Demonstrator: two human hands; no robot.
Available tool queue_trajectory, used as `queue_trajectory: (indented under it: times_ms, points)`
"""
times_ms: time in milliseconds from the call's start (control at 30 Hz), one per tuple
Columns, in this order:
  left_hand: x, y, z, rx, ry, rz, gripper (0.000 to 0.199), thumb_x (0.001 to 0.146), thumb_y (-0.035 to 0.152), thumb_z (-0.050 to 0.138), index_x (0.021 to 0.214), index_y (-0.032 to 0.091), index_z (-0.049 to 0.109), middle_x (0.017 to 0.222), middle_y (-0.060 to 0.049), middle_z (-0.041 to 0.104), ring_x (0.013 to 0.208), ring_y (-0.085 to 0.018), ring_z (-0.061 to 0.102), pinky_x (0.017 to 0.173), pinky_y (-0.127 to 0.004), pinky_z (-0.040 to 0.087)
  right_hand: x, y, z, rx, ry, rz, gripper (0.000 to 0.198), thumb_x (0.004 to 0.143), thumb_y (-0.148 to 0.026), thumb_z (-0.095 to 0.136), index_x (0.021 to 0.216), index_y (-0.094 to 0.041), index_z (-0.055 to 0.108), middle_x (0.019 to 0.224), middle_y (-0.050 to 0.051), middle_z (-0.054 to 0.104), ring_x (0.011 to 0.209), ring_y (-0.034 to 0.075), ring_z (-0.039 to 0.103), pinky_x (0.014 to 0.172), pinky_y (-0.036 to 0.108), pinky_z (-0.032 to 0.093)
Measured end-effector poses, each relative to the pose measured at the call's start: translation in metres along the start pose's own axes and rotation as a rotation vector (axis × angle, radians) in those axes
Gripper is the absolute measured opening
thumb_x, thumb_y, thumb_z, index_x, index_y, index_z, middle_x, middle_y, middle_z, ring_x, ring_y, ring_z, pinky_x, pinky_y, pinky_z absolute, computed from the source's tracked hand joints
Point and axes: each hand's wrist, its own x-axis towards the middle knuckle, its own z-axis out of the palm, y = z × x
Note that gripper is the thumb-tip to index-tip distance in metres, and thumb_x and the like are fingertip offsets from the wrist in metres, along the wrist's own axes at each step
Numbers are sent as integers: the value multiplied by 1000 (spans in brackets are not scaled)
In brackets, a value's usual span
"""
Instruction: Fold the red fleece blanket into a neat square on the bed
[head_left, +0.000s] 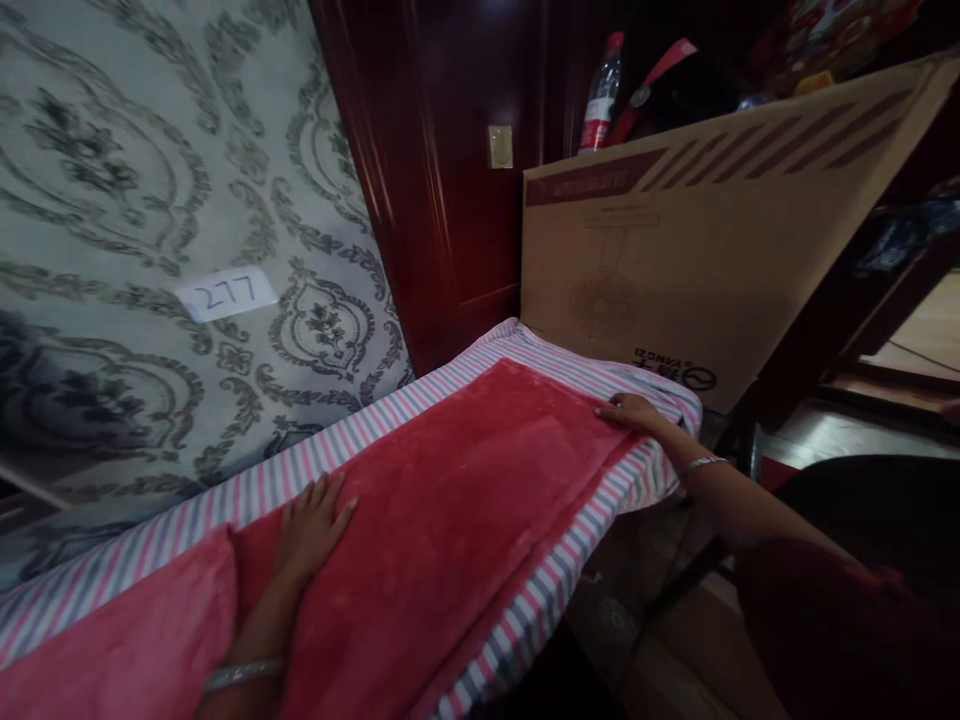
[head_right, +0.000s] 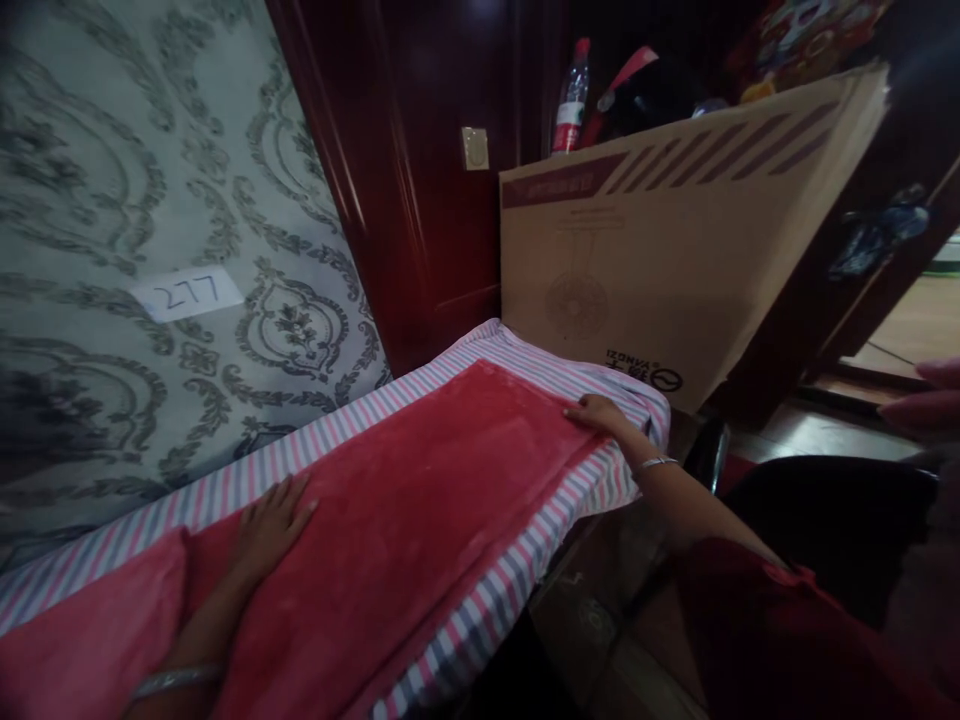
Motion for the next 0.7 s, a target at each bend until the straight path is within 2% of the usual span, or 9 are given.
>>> queue_trajectory:
  times_ms: [100, 233, 300, 367, 500, 600, 700]
  points:
    - [-3, 1, -4, -48, -7, -19, 61, 98, 42, 34, 154, 18, 35, 160, -15, 35, 146, -31, 32, 115, -54, 27, -14, 11, -5, 207, 8, 46, 26, 69, -41, 73, 64, -19, 63, 54, 1, 58, 59, 18, 57, 57, 27, 43]
    - [-6, 15, -23, -99, -43, -46, 64, 98, 42, 34, 155, 13, 31, 162, -19, 28, 148, -33, 28, 116, -57, 25, -34, 15, 3, 525, 47, 73, 30, 71, -45, 67, 59, -23, 49, 46, -4, 46, 44, 13, 44, 45, 24, 39]
    - [-13, 36, -36, -113, -61, 51, 64, 98, 44, 36, 155, 14, 32, 162, -18, 27, 150, -34, 23, 117, -58, 21, -41, 13, 11, 657, 67, 86, 31, 67, -43, 70, 60, -24, 46, 47, -5, 46, 43, 12, 45, 44, 24, 41]
    - [-26, 66, -46, -134, -76, 250, 64, 97, 46, 40, 154, 18, 34, 163, -15, 25, 151, -33, 18, 119, -58, 14, -46, 9, 19, 752, 86, 107, 29, 62, -38, 74, 64, -23, 50, 50, -4, 51, 44, 12, 48, 46, 25, 45]
    - [-66, 128, -45, -245, -146, 617, 66, 94, 51, 48, 154, 30, 33, 164, -9, 24, 152, -31, 17, 120, -60, 11, -51, 3, 30, 839, 154, 137, 27, 56, -28, 76, 73, -19, 57, 53, -2, 58, 45, 14, 53, 45, 26, 46]
    - [-87, 151, -31, -295, -180, 705, 61, 96, 47, 45, 154, 31, 34, 163, -8, 27, 152, -30, 19, 120, -60, 14, -54, 1, 33, 838, 238, 124, 26, 58, -28, 76, 76, -18, 61, 50, -3, 56, 44, 14, 52, 43, 25, 44]
    - [-93, 153, -20, -339, -149, 694, 59, 97, 47, 43, 153, 30, 36, 163, -9, 27, 151, -31, 21, 119, -61, 14, -57, -6, 37, 815, 326, 51, 28, 62, -32, 73, 84, -16, 66, 54, -2, 59, 50, 15, 56, 47, 25, 46]
